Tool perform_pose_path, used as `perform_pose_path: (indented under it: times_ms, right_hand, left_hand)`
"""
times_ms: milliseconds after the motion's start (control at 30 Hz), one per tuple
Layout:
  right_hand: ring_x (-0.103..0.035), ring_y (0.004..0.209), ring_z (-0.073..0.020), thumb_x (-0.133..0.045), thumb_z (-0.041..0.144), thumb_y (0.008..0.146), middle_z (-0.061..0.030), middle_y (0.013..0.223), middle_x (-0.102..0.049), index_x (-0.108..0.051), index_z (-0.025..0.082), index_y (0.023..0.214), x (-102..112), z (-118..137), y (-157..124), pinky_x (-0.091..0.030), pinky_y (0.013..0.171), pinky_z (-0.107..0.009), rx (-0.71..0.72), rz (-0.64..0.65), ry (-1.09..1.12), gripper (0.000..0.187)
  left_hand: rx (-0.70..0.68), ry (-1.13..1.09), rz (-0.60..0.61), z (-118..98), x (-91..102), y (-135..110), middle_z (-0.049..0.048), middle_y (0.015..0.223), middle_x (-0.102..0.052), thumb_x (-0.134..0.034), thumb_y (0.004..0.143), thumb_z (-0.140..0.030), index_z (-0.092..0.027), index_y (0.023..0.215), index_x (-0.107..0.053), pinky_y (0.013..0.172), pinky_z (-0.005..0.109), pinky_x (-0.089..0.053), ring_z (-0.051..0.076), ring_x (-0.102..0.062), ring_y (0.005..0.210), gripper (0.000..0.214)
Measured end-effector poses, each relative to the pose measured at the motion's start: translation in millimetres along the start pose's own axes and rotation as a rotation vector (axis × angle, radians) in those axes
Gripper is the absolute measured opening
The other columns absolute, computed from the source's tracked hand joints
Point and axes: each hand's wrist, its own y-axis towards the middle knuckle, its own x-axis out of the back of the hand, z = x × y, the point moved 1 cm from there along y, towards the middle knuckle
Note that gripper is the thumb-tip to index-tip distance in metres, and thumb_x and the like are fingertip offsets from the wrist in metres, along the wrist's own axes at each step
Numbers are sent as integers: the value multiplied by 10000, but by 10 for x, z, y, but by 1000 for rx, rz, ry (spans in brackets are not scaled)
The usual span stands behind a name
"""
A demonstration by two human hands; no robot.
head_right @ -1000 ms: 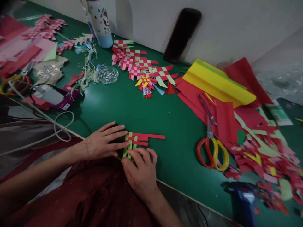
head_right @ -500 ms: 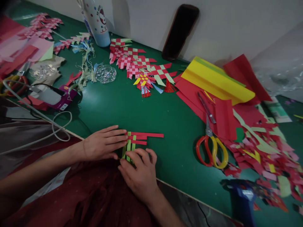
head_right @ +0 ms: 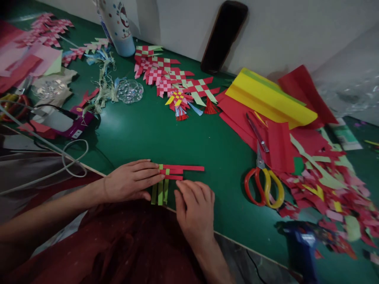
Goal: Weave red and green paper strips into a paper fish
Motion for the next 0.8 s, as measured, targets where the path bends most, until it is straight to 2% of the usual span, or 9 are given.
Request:
perform_pose_path:
  times_ms: [67,200,333,500,800]
  right_hand:
    - [-543,977,-227,-510,295,936,-88,1037,-673,-623,179,1108,2,-57,73,-407,853,-386,-65,18,-56,236]
    - [-527,987,-252,-460,448,939,-88,1041,-660,-655,201,975,-31,-86,193,-390,825,-400,-198,77,-144,317]
    - [-500,1016,-264,-464,491,921,-79,1077,-642,-655,227,888,-82,-46,252,-361,793,-399,-301,105,-171,328]
    - [-477,1033,-262,-506,433,903,-69,1094,-630,-639,231,792,-111,-39,279,-344,795,-403,-307,101,-138,267]
    - [-480,1027,-271,-551,378,890,-70,1068,-638,-638,230,795,-128,-68,262,-348,775,-416,-282,74,-119,197]
  left_hand:
    - [13,11,11,-23,-1,30,85,1223,-618,-357,939,-596,-196,1345,-491,1069,421,-405,242,-521,1197,585]
    - [27,18,17,-43,-30,47,64,1201,-605,-399,911,-619,-265,1318,-520,1061,440,-409,244,-513,1188,552]
    - [20,17,6,-37,-61,29,69,1221,-586,-415,900,-623,-263,1300,-535,1068,445,-404,246,-499,1198,551]
    - [24,22,6,-33,-61,35,81,1197,-585,-451,885,-621,-253,1260,-568,1058,437,-418,239,-510,1181,537]
    - [35,19,-1,-40,-27,57,85,1203,-579,-443,882,-624,-254,1243,-574,1052,444,-431,236,-527,1157,533]
